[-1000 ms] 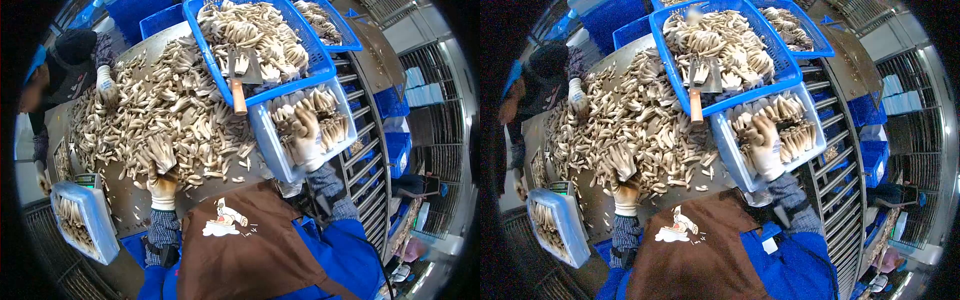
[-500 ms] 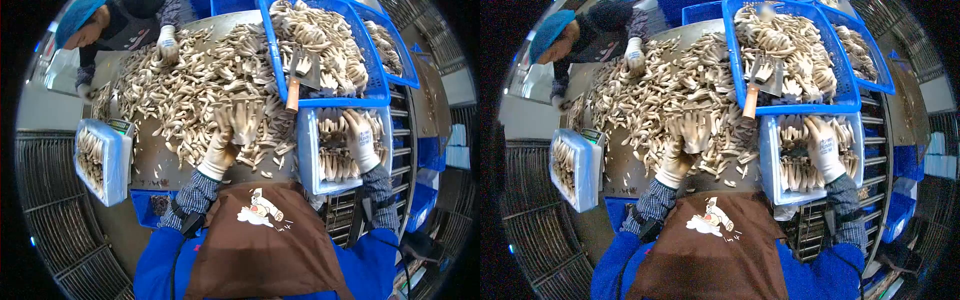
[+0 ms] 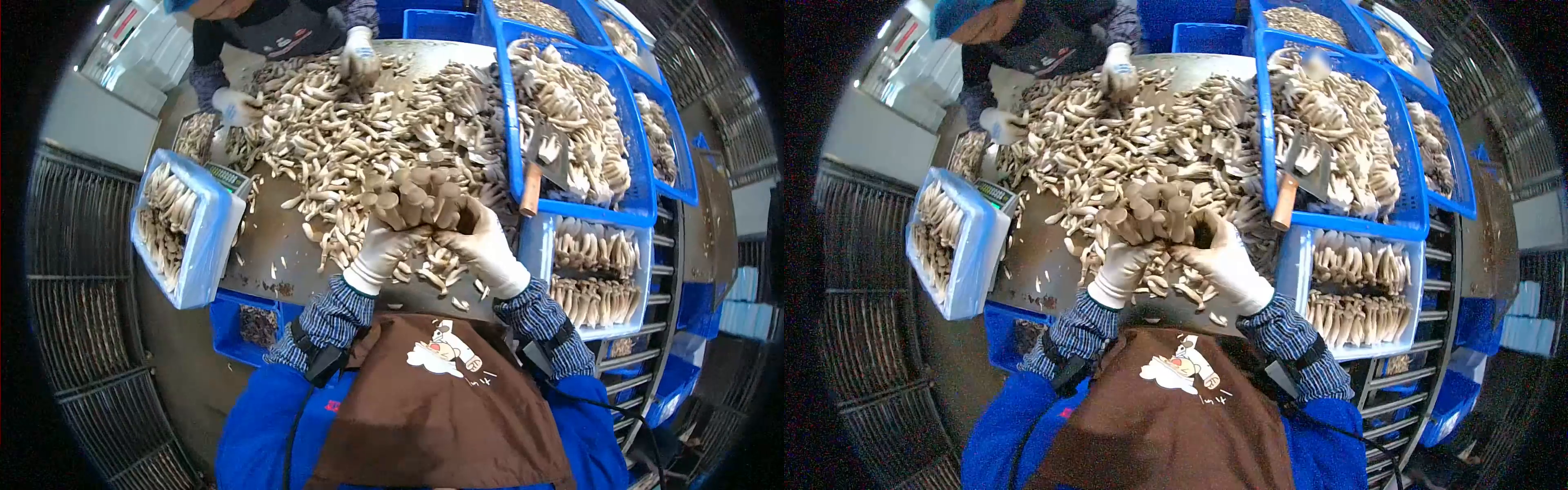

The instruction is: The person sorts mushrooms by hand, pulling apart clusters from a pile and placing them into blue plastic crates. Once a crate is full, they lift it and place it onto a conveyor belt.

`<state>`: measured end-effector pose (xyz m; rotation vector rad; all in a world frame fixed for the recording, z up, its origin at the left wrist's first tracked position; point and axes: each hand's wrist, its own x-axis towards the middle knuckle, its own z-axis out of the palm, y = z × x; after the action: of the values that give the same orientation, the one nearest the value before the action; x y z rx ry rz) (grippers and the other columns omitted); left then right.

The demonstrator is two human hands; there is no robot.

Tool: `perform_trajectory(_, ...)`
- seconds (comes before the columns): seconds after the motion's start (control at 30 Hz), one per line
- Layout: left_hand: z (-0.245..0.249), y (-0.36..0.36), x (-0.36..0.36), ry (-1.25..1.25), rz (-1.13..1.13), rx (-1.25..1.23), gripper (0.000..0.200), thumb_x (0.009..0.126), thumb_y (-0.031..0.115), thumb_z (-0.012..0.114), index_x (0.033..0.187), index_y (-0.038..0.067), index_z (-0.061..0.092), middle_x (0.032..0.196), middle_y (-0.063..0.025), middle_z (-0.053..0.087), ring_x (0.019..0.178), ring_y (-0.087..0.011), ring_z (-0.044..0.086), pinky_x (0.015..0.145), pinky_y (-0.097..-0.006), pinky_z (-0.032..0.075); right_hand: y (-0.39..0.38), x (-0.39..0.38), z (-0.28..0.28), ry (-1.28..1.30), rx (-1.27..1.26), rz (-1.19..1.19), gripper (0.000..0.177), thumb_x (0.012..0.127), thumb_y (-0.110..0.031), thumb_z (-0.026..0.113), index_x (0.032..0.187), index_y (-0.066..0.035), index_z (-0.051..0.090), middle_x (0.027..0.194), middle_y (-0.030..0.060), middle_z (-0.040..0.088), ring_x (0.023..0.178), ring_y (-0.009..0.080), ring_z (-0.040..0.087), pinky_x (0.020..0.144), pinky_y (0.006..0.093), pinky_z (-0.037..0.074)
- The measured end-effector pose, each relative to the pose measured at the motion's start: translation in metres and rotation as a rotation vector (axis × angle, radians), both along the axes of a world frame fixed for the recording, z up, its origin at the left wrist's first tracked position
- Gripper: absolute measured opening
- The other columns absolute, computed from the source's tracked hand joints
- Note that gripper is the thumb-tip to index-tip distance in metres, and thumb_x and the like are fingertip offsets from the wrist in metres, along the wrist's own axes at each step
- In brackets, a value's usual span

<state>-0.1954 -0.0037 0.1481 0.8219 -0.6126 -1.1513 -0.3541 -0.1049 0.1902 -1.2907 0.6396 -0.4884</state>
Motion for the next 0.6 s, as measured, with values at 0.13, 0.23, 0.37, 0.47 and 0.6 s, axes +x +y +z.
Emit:
perform_trajectory(0.13, -0.008, 0.009, 0.018, -0.217, 0.087, -0.05, 0.063, 0.082, -0.006, 0.074, 0.138, 0.004, 0.047, 0.132, -0.0088, 0.058, 0.118, -0.0204, 0.059, 0.1, -0.0343, 0.051, 0.002, 0.012, -0.006, 0.057, 0.002, -0.016, 0.03, 0.081, -0.004, 0.073, 0.108, 0.001, 0.059, 0.091, -0.001, 0.062, 0.081, 0.0066, 0.053, 0.073, 0.0235, 0.045)
perform_trajectory(0.23, -0.01, 0.01, 0.029, 0.161, 0.032, -0.058, 0.069, 0.082, -0.004, 0.076, 0.142, 0.004, 0.042, 0.136, -0.0093, 0.056, 0.12, -0.0212, 0.059, 0.104, -0.0357, 0.049, 0.003, 0.025, -0.027, -0.003, -0.019, -0.045, 0.035, 0.084, -0.008, 0.072, 0.116, 0.0, 0.06, 0.101, 0.0033, 0.065, 0.091, 0.0086, 0.057, 0.08, 0.0248, 0.048)
perform_trajectory(0.37, -0.016, 0.008, 0.04, 0.083, 0.056, -0.044, 0.062, 0.085, -0.002, 0.073, 0.14, 0.004, 0.045, 0.133, -0.008, 0.058, 0.119, -0.0189, 0.059, 0.104, -0.0349, 0.049, 0.01, 0.044, -0.013, 0.028, -0.516, -0.159, 0.042, 0.086, -0.014, 0.075, 0.122, 0.0, 0.059, 0.107, 0.0074, 0.065, 0.098, 0.0143, 0.06, 0.088, 0.0289, 0.048)
perform_trajectory(0.47, -0.005, 0.003, 0.04, -0.298, 0.16, -0.013, 0.052, 0.087, -0.002, 0.071, 0.135, 0.004, 0.051, 0.127, -0.0063, 0.063, 0.116, -0.0165, 0.061, 0.099, -0.0325, 0.051, 0.017, 0.061, -0.009, 0.057, -0.445, -0.199, 0.038, 0.087, -0.016, 0.074, 0.118, 0.0, 0.059, 0.103, 0.0066, 0.064, 0.094, 0.0147, 0.059, 0.087, 0.0292, 0.048)
perform_trajectory(0.6, -0.029, -0.003, 0.046, 0.046, 0.074, 0.054, 0.048, 0.09, -0.001, 0.067, 0.135, 0.006, 0.052, 0.128, -0.006, 0.063, 0.114, -0.016, 0.061, 0.096, -0.0319, 0.052, 0.013, 0.073, -0.011, 0.064, -0.106, -0.23, 0.032, 0.09, -0.017, 0.073, 0.113, 0.0, 0.06, 0.1, 0.0053, 0.063, 0.09, 0.0135, 0.057, 0.084, 0.0282, 0.048)
